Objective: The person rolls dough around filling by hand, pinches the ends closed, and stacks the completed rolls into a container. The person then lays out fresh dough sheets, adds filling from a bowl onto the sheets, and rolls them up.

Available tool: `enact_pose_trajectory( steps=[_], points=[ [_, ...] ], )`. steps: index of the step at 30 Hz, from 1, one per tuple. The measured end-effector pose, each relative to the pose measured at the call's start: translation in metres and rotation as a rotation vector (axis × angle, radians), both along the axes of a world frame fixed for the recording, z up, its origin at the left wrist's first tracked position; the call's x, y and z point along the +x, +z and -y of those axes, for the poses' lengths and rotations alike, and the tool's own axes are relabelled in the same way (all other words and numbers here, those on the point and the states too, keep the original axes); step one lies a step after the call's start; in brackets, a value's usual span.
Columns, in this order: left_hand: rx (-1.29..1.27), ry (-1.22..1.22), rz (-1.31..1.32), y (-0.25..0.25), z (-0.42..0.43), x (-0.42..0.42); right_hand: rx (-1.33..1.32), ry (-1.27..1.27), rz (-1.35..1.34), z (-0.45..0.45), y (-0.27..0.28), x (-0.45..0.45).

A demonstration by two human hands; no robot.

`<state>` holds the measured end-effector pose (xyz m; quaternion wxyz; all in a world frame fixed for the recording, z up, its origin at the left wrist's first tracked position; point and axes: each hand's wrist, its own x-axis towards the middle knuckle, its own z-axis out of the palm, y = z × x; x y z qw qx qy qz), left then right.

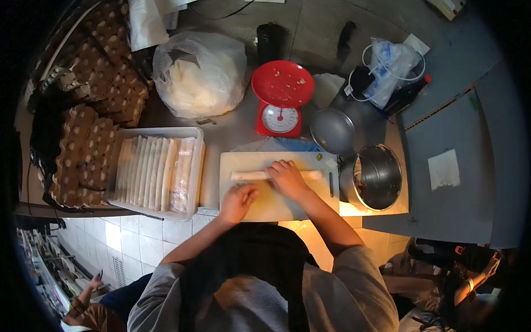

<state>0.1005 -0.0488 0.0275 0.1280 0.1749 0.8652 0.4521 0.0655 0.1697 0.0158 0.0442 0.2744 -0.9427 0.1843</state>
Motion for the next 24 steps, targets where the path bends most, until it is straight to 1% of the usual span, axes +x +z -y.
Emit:
enact_pose_trajectory(
  steps=[1,2,3,4,5,7,8,11,12,15,16,19,21,24],
  points=[
    [0.058,-0.012,0.235,-0.001,0.0,0.007,-0.007,-0.008,-0.007,0.001,0.0,-0.001],
    [0.216,0.026,0.344,-0.01,0.0,0.012,-0.013,-0.014,-0.013,0.003,0.0,-0.001],
    [0.376,0.064,0.451,-0.025,0.0,0.014,-0.086,-0.024,-0.008,0.008,0.005,0.0],
    [0.539,0.101,0.555,-0.024,-0.001,0.013,-0.159,-0.034,-0.001,0.013,0.017,0.002],
    [0.725,0.181,0.542,-0.023,-0.003,0.01,-0.232,-0.044,0.007,0.018,0.03,0.005],
    [1.096,0.332,0.501,0.023,-0.006,-0.008,-0.482,-0.083,0.221,0.031,0.059,0.017],
    [1.194,0.345,0.44,0.057,-0.006,-0.018,-0.604,-0.104,0.33,0.037,0.068,0.022],
    [1.202,-0.016,0.369,0.09,0.004,-0.038,-0.78,-0.066,0.318,0.051,0.078,0.036],
    [1.043,0.01,0.345,0.105,0.006,-0.038,-0.759,-0.011,0.263,0.05,0.077,0.036],
    [0.755,0.056,0.099,0.135,-0.002,-0.033,-0.763,-0.257,-0.228,0.055,0.098,0.044],
    [0.747,0.095,0.049,0.143,-0.006,-0.031,-0.805,-0.275,-0.405,0.054,0.1,0.051],
    [0.683,0.05,-0.157,0.137,-0.01,-0.031,-0.382,-0.062,-0.764,0.05,0.128,0.058],
    [0.666,0.03,-0.221,0.136,-0.011,-0.03,-0.349,-0.07,-0.784,0.057,0.13,0.051],
    [0.613,0.012,-0.285,0.137,-0.008,-0.031,-0.285,-0.085,-0.784,0.063,0.147,0.048]
  ],
)
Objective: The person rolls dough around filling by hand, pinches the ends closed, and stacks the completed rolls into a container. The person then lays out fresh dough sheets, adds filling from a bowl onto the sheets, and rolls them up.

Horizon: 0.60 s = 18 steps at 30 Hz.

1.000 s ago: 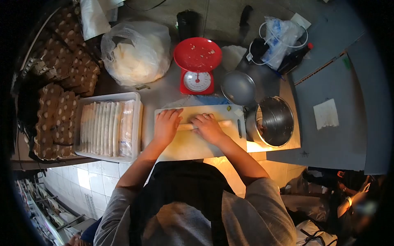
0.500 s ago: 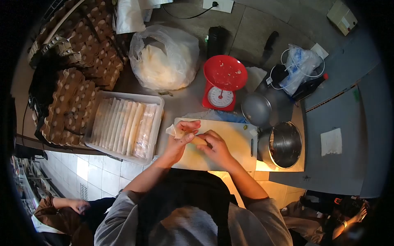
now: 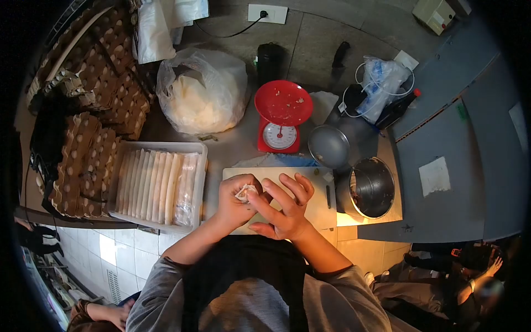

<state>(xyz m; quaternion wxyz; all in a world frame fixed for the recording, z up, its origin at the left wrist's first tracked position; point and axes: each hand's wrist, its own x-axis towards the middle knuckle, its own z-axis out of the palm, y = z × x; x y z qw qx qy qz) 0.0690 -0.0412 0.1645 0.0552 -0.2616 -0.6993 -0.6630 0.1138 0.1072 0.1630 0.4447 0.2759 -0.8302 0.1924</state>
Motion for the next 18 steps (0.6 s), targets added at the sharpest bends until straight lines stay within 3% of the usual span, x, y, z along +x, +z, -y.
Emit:
enact_pose_trajectory(
  steps=[8,11,12,13,16,18],
  points=[
    [0.02,-0.048,-0.156,-0.005,0.0,0.0,0.192,0.07,0.046,0.001,0.02,-0.012],
    [0.113,-0.134,0.064,-0.009,0.004,-0.005,-0.109,0.272,0.223,-0.002,0.022,-0.017],
    [0.133,-0.191,0.185,-0.007,0.008,-0.006,-0.339,0.317,0.311,-0.002,0.018,-0.014],
    [0.156,-0.247,0.305,-0.005,0.01,-0.008,-0.388,0.346,0.348,-0.002,0.014,-0.015],
    [0.203,-0.309,0.343,0.006,0.012,-0.007,-0.497,0.418,0.446,0.0,0.004,-0.019],
    [0.209,-0.33,0.312,0.006,0.011,-0.008,-0.38,0.399,0.39,0.001,0.01,-0.023]
  ],
)
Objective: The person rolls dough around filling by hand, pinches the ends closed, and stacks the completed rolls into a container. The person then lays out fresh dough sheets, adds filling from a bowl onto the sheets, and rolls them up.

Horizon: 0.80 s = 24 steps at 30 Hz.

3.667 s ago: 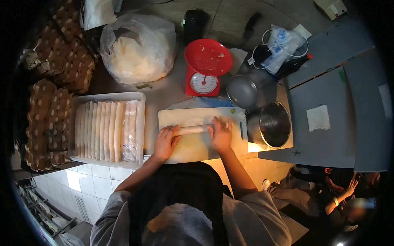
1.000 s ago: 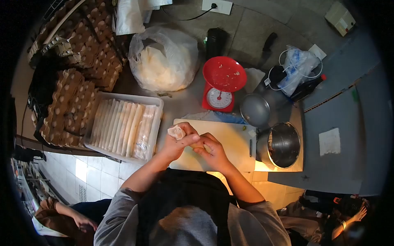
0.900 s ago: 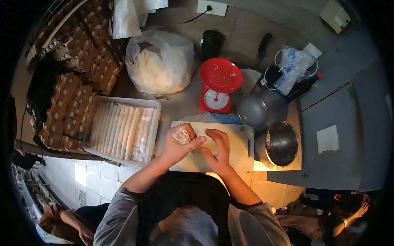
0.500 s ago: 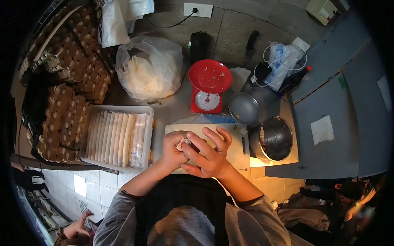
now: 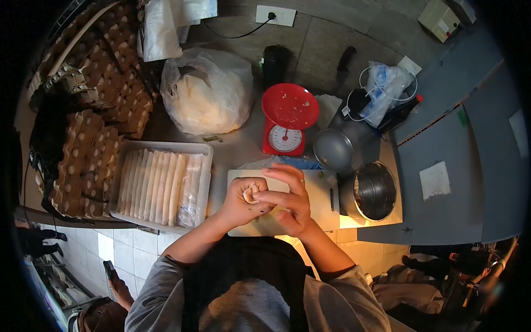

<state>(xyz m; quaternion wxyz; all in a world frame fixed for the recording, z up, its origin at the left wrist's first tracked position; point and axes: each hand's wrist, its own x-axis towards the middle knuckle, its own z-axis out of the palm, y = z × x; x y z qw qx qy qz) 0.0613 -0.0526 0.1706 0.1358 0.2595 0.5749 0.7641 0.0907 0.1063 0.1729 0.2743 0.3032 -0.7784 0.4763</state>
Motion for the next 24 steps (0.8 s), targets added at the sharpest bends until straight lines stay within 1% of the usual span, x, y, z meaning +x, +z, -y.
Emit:
enact_pose_trajectory(
  steps=[1,2,4,5,7,8,10,11,13,16,17,19,20,22,24],
  points=[
    [-0.007,0.001,-0.053,-0.002,0.0,-0.001,0.052,-0.004,-0.037,0.0,0.004,-0.002],
    [-0.014,0.001,-0.106,-0.004,0.0,-0.002,0.189,-0.03,-0.133,-0.001,0.008,-0.004],
    [-0.025,0.043,-0.126,-0.012,-0.008,0.001,0.465,-0.083,-0.324,-0.006,0.018,-0.007],
    [-0.031,0.063,-0.136,-0.014,-0.01,0.002,0.449,-0.067,-0.297,-0.006,0.022,-0.007],
    [-0.055,-0.005,-0.126,-0.009,-0.007,0.0,0.418,-0.031,-0.247,-0.007,0.027,-0.009],
    [-0.068,-0.034,-0.123,-0.005,-0.005,-0.001,0.147,0.013,-0.099,-0.006,0.022,-0.009],
    [-0.041,-0.121,-0.018,0.011,0.0,0.001,-0.396,0.103,0.209,-0.001,0.008,-0.005],
    [-0.027,-0.167,0.034,0.016,0.0,0.001,-0.413,0.165,0.262,0.0,0.007,-0.005],
    [-0.032,-0.228,0.011,0.016,0.002,0.0,-0.448,0.282,0.36,0.001,0.01,-0.007],
    [0.003,-0.285,-0.018,0.013,0.001,0.0,-0.309,0.356,0.227,-0.004,0.01,-0.014],
    [0.02,-0.298,-0.025,0.011,0.0,0.0,-0.15,0.316,0.123,-0.006,0.014,-0.015],
    [0.028,-0.242,-0.164,0.005,-0.003,-0.003,0.164,0.24,-0.091,-0.012,0.029,-0.017],
    [0.031,-0.211,-0.234,0.003,-0.004,-0.005,0.267,0.212,-0.14,-0.013,0.034,-0.017],
    [-0.007,-0.209,-0.207,0.002,-0.005,-0.007,0.472,0.151,-0.242,-0.015,0.041,-0.017],
    [-0.045,-0.238,-0.134,0.005,-0.002,-0.007,0.294,0.188,-0.13,-0.013,0.039,-0.017]
  ],
)
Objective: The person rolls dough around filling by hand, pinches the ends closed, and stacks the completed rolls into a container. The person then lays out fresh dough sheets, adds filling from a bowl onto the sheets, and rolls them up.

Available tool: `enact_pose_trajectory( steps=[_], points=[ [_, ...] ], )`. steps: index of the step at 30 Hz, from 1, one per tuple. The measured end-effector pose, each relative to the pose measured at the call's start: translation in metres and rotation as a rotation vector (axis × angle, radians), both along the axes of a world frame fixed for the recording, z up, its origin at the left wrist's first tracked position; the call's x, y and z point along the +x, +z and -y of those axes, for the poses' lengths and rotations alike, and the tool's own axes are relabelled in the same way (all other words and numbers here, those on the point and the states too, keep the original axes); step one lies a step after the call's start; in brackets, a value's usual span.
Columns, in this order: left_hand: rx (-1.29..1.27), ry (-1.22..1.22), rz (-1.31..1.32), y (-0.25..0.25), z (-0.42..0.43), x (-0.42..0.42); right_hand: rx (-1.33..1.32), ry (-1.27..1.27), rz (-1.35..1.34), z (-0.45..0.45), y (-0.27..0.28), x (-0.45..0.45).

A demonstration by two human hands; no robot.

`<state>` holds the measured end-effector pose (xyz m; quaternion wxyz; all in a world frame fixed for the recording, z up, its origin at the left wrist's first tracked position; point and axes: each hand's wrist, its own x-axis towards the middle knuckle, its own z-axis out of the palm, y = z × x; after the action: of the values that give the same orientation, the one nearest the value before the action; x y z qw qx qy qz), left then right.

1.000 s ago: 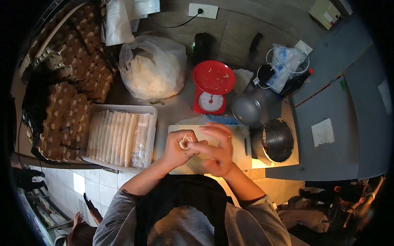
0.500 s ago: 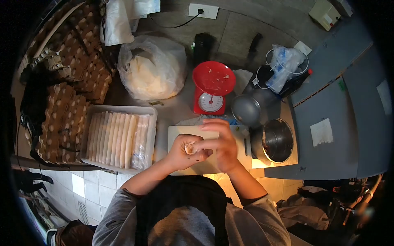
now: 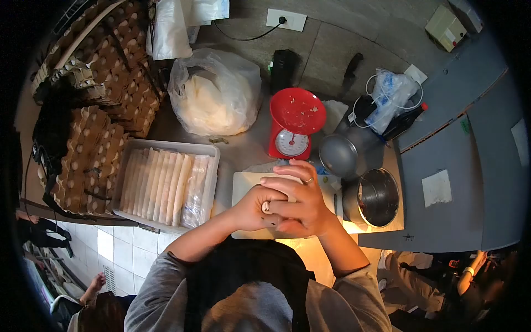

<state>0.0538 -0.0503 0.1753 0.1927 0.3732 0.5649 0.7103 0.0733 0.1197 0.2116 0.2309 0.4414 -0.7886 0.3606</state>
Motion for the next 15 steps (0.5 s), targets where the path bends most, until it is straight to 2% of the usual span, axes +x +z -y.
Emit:
enact_pose_trajectory(
  steps=[4,8,11,15],
  points=[
    [-0.042,-0.107,0.142,0.0057,0.0053,0.0002,-0.404,0.065,0.376,0.0016,-0.0091,0.0048],
    [-0.023,-0.159,0.048,0.0067,0.0044,0.0009,-0.344,0.169,0.419,0.0024,-0.0065,0.0036],
    [-0.002,-0.22,0.142,0.0046,0.0056,0.0068,-0.311,0.214,0.394,-0.0022,-0.0062,0.003],
    [0.006,-0.222,0.117,0.0068,0.0058,0.0075,-0.322,0.239,0.377,-0.0052,-0.0069,0.0055]
  ],
)
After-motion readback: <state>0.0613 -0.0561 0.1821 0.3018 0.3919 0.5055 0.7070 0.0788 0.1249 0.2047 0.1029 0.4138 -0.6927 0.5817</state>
